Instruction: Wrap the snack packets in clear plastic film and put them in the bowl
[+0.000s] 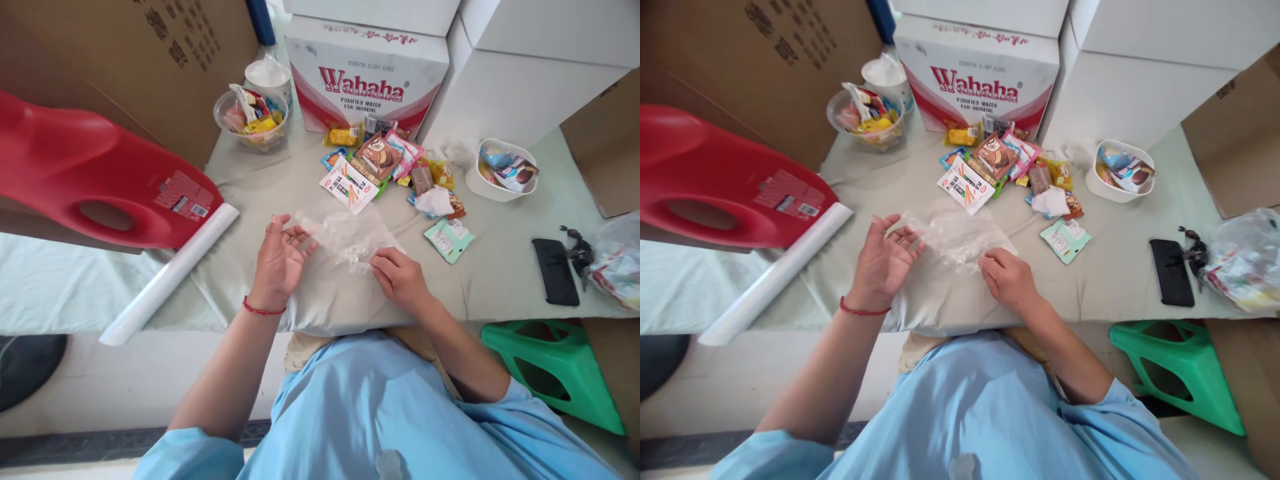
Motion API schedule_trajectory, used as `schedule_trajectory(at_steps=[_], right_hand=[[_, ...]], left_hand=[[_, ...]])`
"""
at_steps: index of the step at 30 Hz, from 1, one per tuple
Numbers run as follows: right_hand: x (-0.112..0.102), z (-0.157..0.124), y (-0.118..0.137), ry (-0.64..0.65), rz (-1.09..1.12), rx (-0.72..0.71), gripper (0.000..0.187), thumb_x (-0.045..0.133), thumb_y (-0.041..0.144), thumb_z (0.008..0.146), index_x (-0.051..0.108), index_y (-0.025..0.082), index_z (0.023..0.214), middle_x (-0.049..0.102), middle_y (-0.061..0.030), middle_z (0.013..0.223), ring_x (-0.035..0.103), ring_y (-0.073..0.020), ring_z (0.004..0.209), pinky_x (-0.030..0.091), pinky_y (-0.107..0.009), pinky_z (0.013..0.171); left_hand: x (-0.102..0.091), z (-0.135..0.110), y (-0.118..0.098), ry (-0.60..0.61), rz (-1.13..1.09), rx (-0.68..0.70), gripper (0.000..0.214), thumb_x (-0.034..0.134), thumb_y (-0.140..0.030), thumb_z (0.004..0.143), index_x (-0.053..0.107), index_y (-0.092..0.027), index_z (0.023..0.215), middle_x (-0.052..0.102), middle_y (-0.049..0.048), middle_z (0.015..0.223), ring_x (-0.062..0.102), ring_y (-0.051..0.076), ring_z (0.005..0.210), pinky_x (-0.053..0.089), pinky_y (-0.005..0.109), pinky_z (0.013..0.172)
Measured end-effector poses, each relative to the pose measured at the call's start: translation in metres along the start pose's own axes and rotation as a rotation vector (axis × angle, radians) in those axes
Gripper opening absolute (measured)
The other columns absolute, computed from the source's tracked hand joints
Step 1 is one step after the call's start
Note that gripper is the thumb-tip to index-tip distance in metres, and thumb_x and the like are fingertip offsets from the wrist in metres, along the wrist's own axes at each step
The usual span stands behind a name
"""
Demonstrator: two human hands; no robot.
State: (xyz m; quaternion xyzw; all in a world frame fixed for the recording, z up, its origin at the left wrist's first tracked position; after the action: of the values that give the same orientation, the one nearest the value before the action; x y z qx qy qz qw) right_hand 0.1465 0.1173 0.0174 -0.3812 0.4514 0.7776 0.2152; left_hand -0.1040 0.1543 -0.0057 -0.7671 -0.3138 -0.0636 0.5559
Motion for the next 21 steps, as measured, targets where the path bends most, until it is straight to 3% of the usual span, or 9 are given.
schedule_trajectory(at_steps=[3, 6, 9, 11, 14, 16, 17, 19, 21], right_hand=[[0.002, 0.002, 0.003, -0.013, 0.080, 0.099, 0.027, 0.048, 0.032, 0.107, 0.075, 0.025, 0.105, 0.074, -0.0104, 0.106, 0.068, -0.0220, 0.095, 0.053, -0.034, 0.081], [0.002, 0.007, 0.009, -0.016, 0.196, 0.158, 0.026, 0.051, 0.035, 0.105, 0.074, 0.025, 0.098, 0.073, -0.0094, 0.098, 0.067, -0.0209, 0.086, 0.052, -0.033, 0.077], [0.000, 0.014, 0.010, -0.024, 0.362, 0.228, 0.022, 0.058, 0.039, 0.101, 0.073, 0.024, 0.094, 0.070, -0.0065, 0.089, 0.061, -0.0180, 0.072, 0.050, -0.032, 0.071], [-0.001, 0.017, 0.005, -0.029, 0.482, 0.298, 0.022, 0.064, 0.043, 0.098, 0.072, 0.023, 0.091, 0.069, -0.0044, 0.085, 0.057, -0.0165, 0.068, 0.048, -0.031, 0.068], [0.002, 0.016, -0.006, -0.006, 0.684, 0.453, 0.029, 0.071, 0.052, 0.091, 0.071, 0.023, 0.086, 0.065, -0.0010, 0.078, 0.052, -0.0147, 0.065, 0.044, -0.028, 0.062], [0.005, 0.014, -0.012, 0.022, 0.803, 0.543, 0.035, 0.075, 0.057, 0.086, 0.071, 0.023, 0.086, 0.063, 0.0008, 0.074, 0.049, -0.0134, 0.062, 0.040, -0.026, 0.057], [0.007, 0.014, -0.014, 0.032, 0.845, 0.575, 0.037, 0.077, 0.059, 0.083, 0.070, 0.023, 0.085, 0.062, 0.0014, 0.073, 0.047, -0.0128, 0.061, 0.038, -0.025, 0.055], [0.008, 0.014, -0.018, 0.034, 0.895, 0.619, 0.041, 0.079, 0.062, 0.080, 0.069, 0.022, 0.083, 0.058, 0.0023, 0.070, 0.045, -0.0117, 0.059, 0.036, -0.024, 0.053], [0.008, 0.016, -0.022, 0.002, 0.926, 0.663, 0.044, 0.077, 0.065, 0.081, 0.069, 0.022, 0.083, 0.057, 0.0026, 0.069, 0.043, -0.0108, 0.056, 0.034, -0.024, 0.051]], left_hand=[[0.006, -0.021, 0.021, 0.030, 0.118, -0.047, 0.061, 0.082, -0.072, 0.077, 0.061, -0.024, 0.109, 0.069, 0.0051, 0.103, 0.073, 0.020, 0.100, 0.060, 0.030, 0.077], [0.023, -0.043, 0.042, 0.183, 0.253, -0.087, 0.062, 0.078, -0.072, 0.080, 0.067, -0.021, 0.112, 0.070, 0.0136, 0.127, 0.067, 0.027, 0.124, 0.057, 0.036, 0.093], [0.041, -0.048, 0.042, 0.299, 0.347, 0.000, 0.064, 0.083, -0.063, 0.081, 0.064, -0.024, 0.128, 0.065, 0.0143, 0.143, 0.057, 0.028, 0.140, 0.049, 0.042, 0.110], [0.052, -0.045, 0.037, 0.408, 0.411, 0.048, 0.071, 0.088, -0.055, 0.078, 0.060, -0.026, 0.137, 0.070, 0.0128, 0.137, 0.057, 0.028, 0.141, 0.045, 0.044, 0.115], [0.063, -0.039, 0.033, 0.556, 0.563, 0.079, 0.072, 0.094, -0.046, 0.071, 0.065, -0.025, 0.134, 0.077, 0.0084, 0.112, 0.067, 0.027, 0.124, 0.046, 0.042, 0.112], [0.064, -0.036, 0.036, 0.568, 0.647, 0.069, 0.049, 0.089, -0.050, 0.075, 0.074, -0.022, 0.112, 0.076, 0.0059, 0.097, 0.071, 0.023, 0.101, 0.052, 0.037, 0.096], [0.064, -0.035, 0.038, 0.544, 0.668, 0.061, 0.039, 0.084, -0.054, 0.080, 0.074, -0.020, 0.098, 0.075, 0.0048, 0.089, 0.070, 0.021, 0.088, 0.053, 0.034, 0.086], [0.061, -0.031, 0.041, 0.452, 0.647, 0.049, 0.042, 0.072, -0.060, 0.089, 0.067, -0.020, 0.078, 0.068, 0.0015, 0.072, 0.064, 0.017, 0.069, 0.050, 0.030, 0.070], [0.055, -0.027, 0.042, 0.331, 0.557, 0.040, 0.045, 0.068, -0.062, 0.090, 0.061, -0.021, 0.076, 0.057, -0.0038, 0.060, 0.059, 0.014, 0.056, 0.047, 0.028, 0.061]])
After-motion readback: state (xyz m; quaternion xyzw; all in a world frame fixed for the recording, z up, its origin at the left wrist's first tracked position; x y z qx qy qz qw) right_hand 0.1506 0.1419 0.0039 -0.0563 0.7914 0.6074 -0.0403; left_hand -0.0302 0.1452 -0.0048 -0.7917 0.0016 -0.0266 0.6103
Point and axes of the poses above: each hand's wrist, its own z-axis towards the middle knuckle, its own x-axis out of the palm, y = z × x, the point moved 7 cm from there along z, towards the middle knuckle
